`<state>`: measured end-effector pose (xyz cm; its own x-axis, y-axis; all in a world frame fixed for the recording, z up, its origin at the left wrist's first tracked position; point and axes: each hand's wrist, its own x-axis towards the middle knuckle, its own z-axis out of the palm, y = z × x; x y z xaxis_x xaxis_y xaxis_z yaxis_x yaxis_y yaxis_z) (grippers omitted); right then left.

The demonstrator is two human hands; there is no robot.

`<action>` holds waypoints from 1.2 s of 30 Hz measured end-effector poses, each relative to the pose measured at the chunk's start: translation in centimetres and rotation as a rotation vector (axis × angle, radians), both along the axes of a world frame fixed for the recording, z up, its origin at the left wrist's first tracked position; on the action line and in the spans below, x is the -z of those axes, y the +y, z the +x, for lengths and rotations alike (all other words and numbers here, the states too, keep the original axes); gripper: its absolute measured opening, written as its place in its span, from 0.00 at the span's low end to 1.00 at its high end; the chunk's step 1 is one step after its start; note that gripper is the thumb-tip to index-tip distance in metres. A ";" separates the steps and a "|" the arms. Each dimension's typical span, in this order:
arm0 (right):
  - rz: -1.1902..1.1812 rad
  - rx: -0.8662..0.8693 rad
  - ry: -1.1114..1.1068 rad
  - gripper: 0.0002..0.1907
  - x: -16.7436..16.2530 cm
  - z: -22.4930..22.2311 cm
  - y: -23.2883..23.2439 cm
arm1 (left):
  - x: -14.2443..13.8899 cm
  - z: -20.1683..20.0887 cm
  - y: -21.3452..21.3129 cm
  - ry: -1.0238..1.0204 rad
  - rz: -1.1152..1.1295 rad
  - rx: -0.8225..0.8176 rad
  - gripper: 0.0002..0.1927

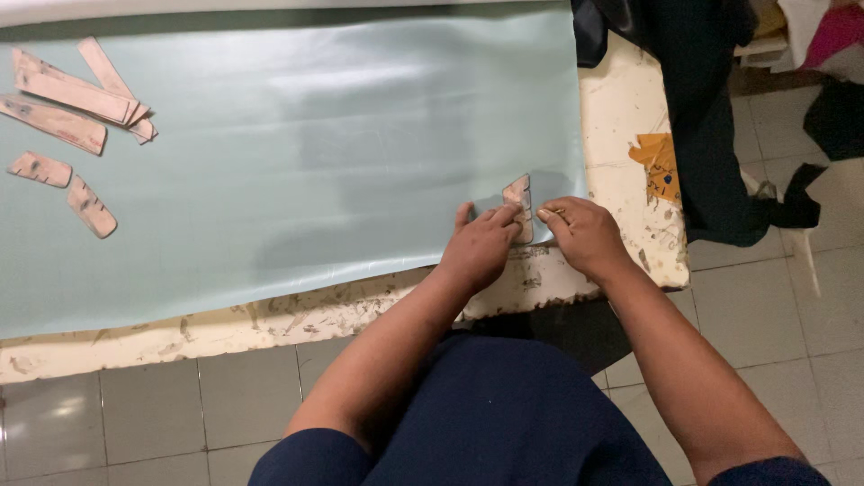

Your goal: The person marks a large sheet of light blue fabric on a table using a pencil and several wooden pattern pieces. They align each pattern piece, trace its outline, and reposition the pieces to mark multiple sections of the fabric.

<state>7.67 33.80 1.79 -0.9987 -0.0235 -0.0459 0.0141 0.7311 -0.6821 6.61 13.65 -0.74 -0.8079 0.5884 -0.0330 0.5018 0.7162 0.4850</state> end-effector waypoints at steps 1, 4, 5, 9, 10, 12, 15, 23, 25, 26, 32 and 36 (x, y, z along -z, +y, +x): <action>0.038 -0.033 0.026 0.11 0.0 0.1 0.0 | -0.1 -0.1 0.0 0.001 0.007 0.003 0.18; 0.031 -0.068 0.072 0.12 0.0 0.4 0.1 | -0.5 -0.6 0.0 -0.019 0.014 0.011 0.18; 0.018 -0.066 0.044 0.12 0.0 0.5 0.1 | -0.6 -0.7 0.0 -0.044 0.005 0.012 0.18; -0.013 -0.048 0.038 0.12 0.0 0.7 0.3 | -0.7 -1.5 0.0 -0.070 0.023 0.018 0.18; -0.014 -0.039 0.060 0.12 0.0 0.9 0.5 | -0.7 -1.6 0.1 -0.077 0.023 0.019 0.18; -0.001 -0.040 0.068 0.11 0.2 1.1 0.5 | -0.6 -1.8 0.1 -0.087 0.020 0.017 0.19; 0.052 -0.085 0.089 0.10 0.3 1.8 0.8 | -0.5 -2.0 0.2 -0.083 0.036 0.005 0.20; 0.054 -0.174 0.151 0.08 0.6 3.7 0.4 | -0.7 -3.4 0.6 -0.155 0.000 0.018 0.23; 0.070 -0.211 0.158 0.08 0.7 3.7 0.0 | -0.7 -3.8 0.4 -0.174 -0.018 0.030 0.22; 0.079 -0.217 0.152 0.07 0.8 3.7 -0.2 | -0.7 -4.0 0.4 -0.192 -0.031 0.037 0.21; 0.068 -0.242 0.216 0.07 1.2 3.0 -1.4 | -0.4 -4.2 0.2 -0.204 0.051 0.025 0.15; 0.063 -0.243 0.222 0.07 1.3 2.4 -2.2 | -0.2 -4.3 0.0 -0.210 0.039 0.029 0.14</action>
<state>10.04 31.65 0.47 -0.9499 -0.2665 0.1634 -0.3100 0.7355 -0.6025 2.33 13.67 -0.57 -0.7685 0.6154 -0.1754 0.4070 0.6816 0.6081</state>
